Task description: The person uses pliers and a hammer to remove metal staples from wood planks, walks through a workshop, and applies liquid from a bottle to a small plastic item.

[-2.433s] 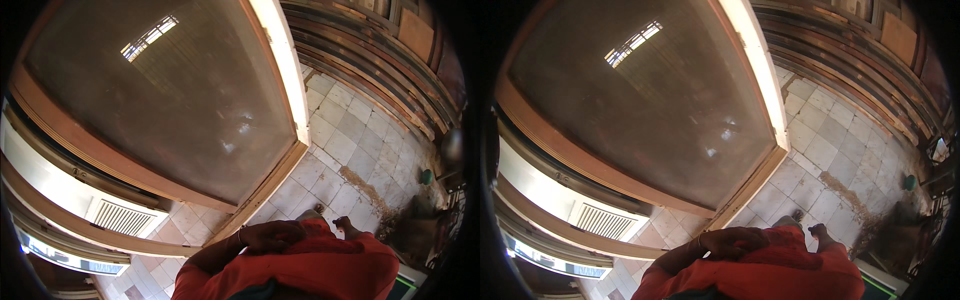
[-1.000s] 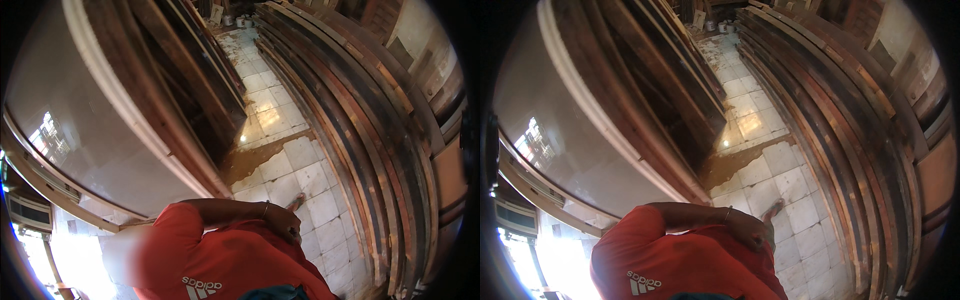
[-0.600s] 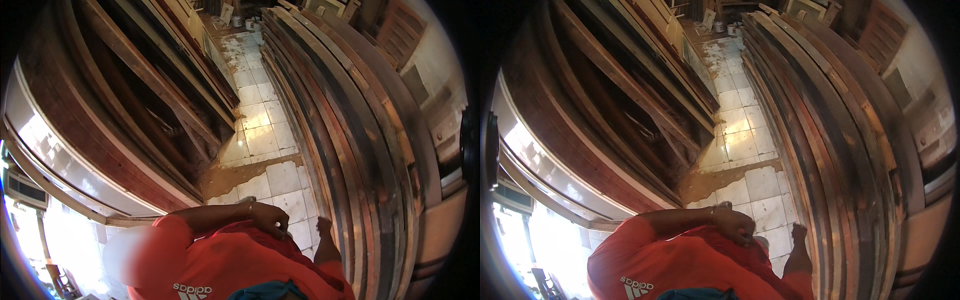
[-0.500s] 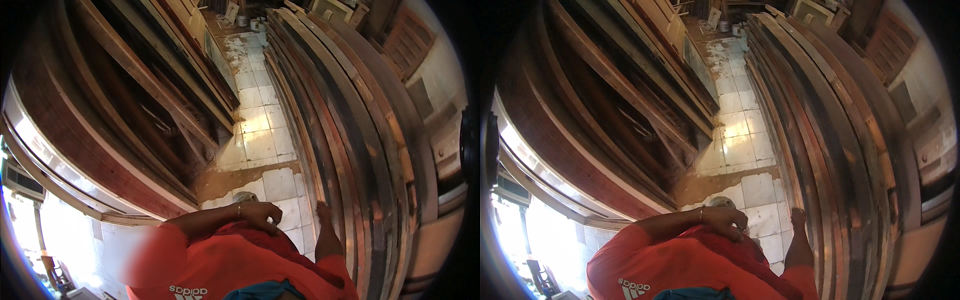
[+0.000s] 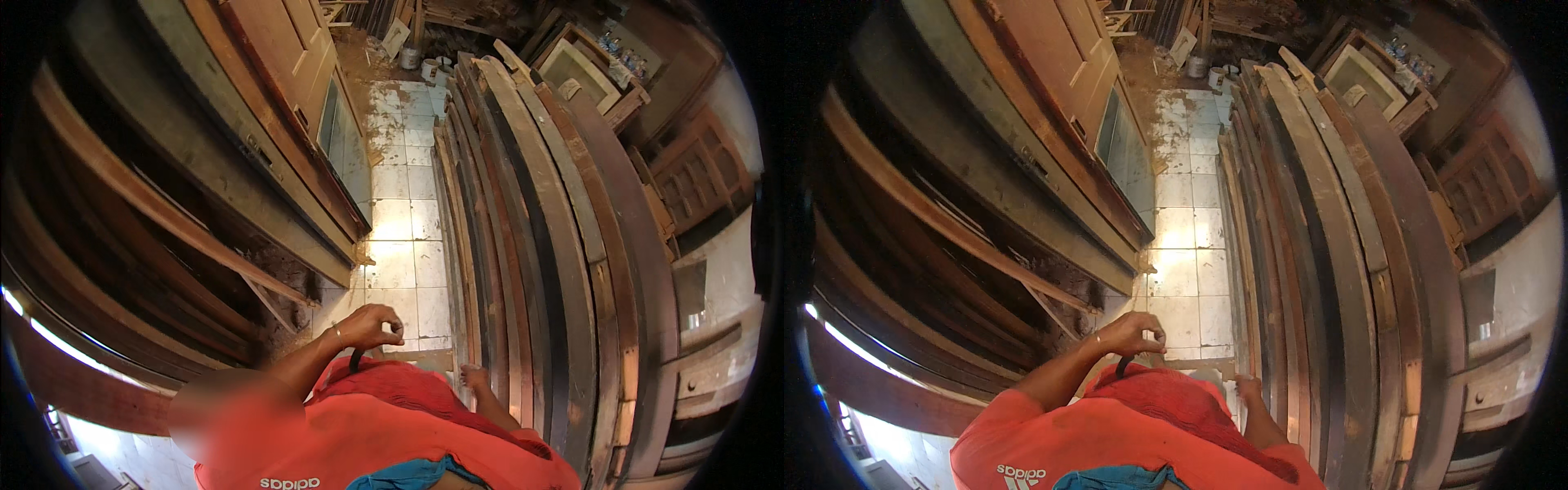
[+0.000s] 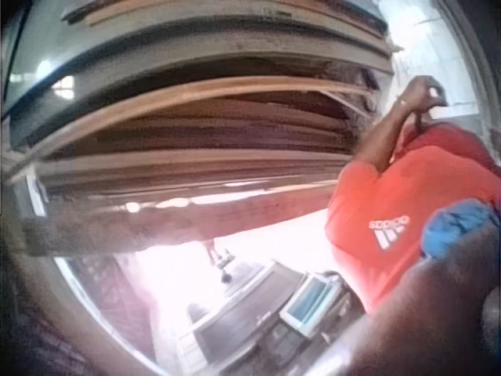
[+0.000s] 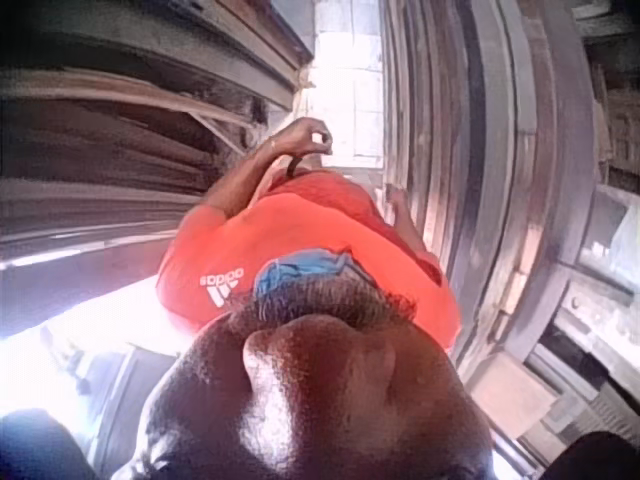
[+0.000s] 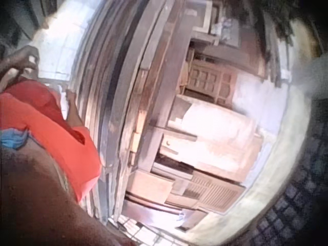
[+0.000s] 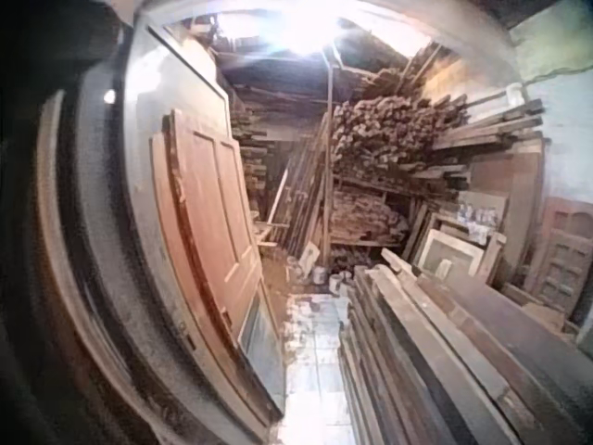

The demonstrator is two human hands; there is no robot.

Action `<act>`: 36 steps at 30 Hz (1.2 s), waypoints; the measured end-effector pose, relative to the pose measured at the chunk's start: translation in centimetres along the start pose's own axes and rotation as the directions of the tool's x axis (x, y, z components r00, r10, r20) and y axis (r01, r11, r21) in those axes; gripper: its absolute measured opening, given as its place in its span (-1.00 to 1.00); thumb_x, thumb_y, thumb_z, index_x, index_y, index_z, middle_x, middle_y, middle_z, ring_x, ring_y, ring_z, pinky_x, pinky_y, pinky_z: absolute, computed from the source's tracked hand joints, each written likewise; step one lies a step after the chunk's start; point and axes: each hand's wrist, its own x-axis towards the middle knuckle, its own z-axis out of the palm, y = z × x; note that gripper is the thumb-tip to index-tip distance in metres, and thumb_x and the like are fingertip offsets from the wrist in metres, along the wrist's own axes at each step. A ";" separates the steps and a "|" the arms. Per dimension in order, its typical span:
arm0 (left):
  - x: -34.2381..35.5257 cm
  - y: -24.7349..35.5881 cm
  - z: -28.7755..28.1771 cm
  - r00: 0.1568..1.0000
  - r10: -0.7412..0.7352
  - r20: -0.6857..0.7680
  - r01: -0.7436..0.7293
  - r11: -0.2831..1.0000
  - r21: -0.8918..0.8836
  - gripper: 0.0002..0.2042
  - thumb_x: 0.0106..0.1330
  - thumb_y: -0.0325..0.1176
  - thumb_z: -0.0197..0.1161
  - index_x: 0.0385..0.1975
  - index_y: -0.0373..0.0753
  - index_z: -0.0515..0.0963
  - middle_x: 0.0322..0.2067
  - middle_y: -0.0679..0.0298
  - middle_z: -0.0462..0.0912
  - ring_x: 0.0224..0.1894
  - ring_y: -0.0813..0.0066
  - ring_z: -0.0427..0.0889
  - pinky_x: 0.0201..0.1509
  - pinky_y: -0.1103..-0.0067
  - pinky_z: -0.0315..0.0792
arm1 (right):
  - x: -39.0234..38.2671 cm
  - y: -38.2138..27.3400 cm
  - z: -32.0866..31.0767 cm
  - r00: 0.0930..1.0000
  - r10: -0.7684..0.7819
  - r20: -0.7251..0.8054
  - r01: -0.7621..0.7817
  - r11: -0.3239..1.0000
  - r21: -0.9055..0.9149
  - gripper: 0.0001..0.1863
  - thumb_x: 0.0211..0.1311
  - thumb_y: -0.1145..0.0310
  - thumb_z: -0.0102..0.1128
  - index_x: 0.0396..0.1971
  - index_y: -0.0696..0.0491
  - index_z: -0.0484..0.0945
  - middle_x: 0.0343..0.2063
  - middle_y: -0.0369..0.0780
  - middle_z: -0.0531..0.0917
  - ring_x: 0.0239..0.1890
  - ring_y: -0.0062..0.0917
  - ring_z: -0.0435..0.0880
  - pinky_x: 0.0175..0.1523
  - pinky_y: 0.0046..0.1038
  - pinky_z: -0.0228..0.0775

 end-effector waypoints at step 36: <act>65.5 -35.6 -57.5 0.695 -0.635 -0.336 0.572 0.772 -0.275 -0.61 0.25 -0.04 0.43 -0.21 -0.29 0.70 -0.43 0.22 0.71 -0.35 0.52 0.64 -0.21 0.50 0.51 | 42.3 -109.4 24.2 0.764 -0.500 0.408 0.606 0.773 -0.189 -0.58 0.32 0.07 0.35 0.01 0.06 0.68 -0.29 -0.28 0.73 -0.35 -0.59 0.69 -0.28 -0.47 0.53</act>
